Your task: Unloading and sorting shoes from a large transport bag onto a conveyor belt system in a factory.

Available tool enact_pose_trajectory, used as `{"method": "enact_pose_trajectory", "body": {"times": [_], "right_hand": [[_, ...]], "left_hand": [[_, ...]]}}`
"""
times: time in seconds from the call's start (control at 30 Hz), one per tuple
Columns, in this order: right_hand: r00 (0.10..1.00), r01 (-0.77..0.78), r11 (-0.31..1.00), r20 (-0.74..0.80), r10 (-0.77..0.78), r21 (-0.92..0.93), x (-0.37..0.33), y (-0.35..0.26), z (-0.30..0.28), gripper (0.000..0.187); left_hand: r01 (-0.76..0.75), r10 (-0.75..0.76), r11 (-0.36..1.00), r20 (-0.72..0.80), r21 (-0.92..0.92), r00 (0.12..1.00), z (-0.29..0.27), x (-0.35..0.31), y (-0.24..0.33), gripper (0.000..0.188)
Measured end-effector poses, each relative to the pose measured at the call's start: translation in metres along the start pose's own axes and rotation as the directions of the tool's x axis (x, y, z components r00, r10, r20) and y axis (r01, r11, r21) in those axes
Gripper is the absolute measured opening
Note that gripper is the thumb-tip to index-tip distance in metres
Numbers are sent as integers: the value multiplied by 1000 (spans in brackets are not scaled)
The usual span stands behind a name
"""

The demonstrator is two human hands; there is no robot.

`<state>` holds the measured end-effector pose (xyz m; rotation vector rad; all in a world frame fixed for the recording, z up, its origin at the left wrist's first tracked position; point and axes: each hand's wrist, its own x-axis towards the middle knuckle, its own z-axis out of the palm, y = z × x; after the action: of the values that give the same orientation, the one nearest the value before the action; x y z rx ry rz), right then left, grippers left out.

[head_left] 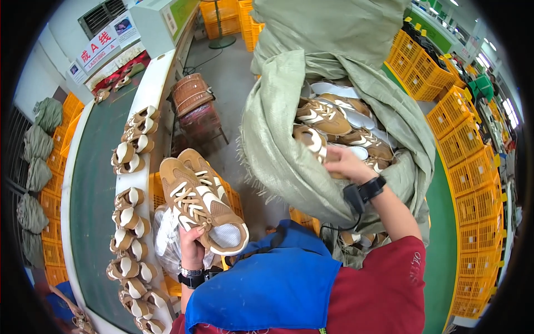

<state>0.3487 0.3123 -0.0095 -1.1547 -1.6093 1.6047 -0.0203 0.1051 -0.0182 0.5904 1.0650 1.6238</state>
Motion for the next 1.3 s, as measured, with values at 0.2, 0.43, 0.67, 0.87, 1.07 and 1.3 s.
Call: {"method": "enact_pose_trajectory", "body": {"times": [0.2,0.43,0.67,0.87,1.07,1.3], "right_hand": [[975,63,998,-211,-67,-25,-11,-60,-75,36],[986,158,847,-129,-106,507,13,-45,-103,32],[729,-147,519,-447,-518,-842,82,-12,-103,32],[756,-225,515,-482,-443,-827,135,-11,-32,40],[625,-87,592,-507,-594,-801,216,-9,-77,25],[989,-19,673,-113,-96,-739,322,53,-167,38]], "left_hand": [[0,-2,1000,53,31,999,1,4,-2,68],[2,-3,1000,42,22,999,-1,3,-3,68],[3,-3,1000,3,9,1000,-4,-4,-3,67],[40,-42,998,45,56,998,-5,-6,-3,67],[-6,10,998,-69,59,998,-2,-15,3,65],[-120,133,991,-341,58,931,-9,-41,-17,70]]}}
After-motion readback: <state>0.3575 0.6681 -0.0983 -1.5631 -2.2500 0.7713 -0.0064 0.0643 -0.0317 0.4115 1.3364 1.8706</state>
